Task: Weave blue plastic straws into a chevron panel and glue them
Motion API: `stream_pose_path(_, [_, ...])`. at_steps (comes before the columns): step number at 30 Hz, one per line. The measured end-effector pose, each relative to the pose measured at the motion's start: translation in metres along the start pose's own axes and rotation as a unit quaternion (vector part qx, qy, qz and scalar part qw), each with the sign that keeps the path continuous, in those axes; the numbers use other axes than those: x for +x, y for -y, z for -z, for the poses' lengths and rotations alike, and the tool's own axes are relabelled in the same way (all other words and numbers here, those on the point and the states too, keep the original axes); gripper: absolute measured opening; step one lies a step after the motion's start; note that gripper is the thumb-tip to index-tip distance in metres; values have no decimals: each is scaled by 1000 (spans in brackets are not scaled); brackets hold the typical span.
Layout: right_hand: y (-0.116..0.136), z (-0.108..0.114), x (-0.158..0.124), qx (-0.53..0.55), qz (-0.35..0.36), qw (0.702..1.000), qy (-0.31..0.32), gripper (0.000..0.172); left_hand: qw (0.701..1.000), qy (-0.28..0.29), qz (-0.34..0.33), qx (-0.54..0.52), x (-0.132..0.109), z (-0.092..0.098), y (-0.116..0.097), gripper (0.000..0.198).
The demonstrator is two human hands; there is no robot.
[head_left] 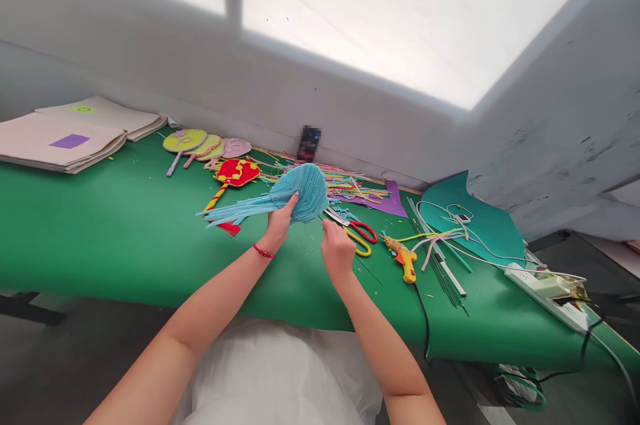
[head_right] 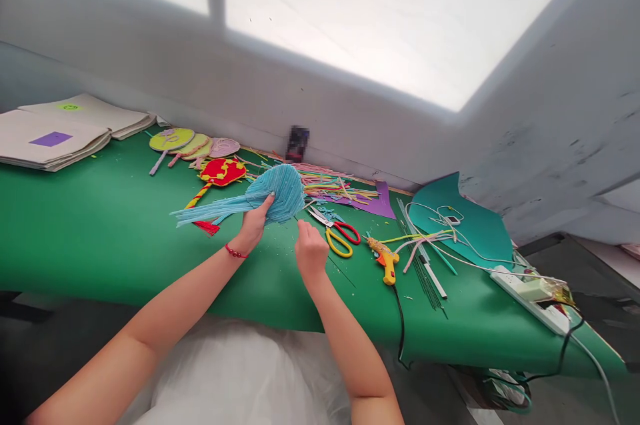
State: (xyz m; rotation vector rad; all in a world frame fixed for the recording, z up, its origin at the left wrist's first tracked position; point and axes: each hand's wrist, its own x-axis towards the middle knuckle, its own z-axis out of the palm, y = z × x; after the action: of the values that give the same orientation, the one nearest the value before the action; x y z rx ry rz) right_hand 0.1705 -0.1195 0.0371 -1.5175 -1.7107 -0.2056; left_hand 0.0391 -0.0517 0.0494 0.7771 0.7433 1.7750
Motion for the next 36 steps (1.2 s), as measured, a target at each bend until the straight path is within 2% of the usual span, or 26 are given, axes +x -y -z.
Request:
stream_pose_path(2, [2,0,4,15,-12,1000,13,32,1000,1,-21,20,1,1,-3,54])
stream_pose_path(4, [4,6,12,59,-41,997,22,29,998,37,-32,43,3,4,-9,53])
stream_pose_path(7, [4,23,28,154,-86,984,3,26,984,174,-12,41,6,8,-15,53])
stream_pose_path(9, [1,37,38,240,-107,965,-13,27,967,254,10,19,7,9,-15,59])
stream_pose_path(11, [-1,50,46,353,-132,926,-10,29,955,294,26,17,8,9,-13,66])
stream_pose_path(15, [-2,61,53,545,-201,812,47,33,938,344,40,28,7,7,-9,70])
stream_pose_path(18, [0,56,52,599,-233,758,108,33,943,329,34,22,8,8,-9,68])
stream_pose_path(23, [8,45,46,618,-243,720,201,32,964,258,60,7,15,13,-8,67])
stream_pose_path(27, [15,46,42,643,-262,663,281,23,972,223,76,-17,17,14,-9,62])
stream_pose_path(30, [14,43,41,671,-294,611,300,12,972,219,79,-33,18,14,-10,58])
stream_pose_path(36, [4,24,34,710,-342,516,336,14,976,175,123,-34,22,16,-4,57])
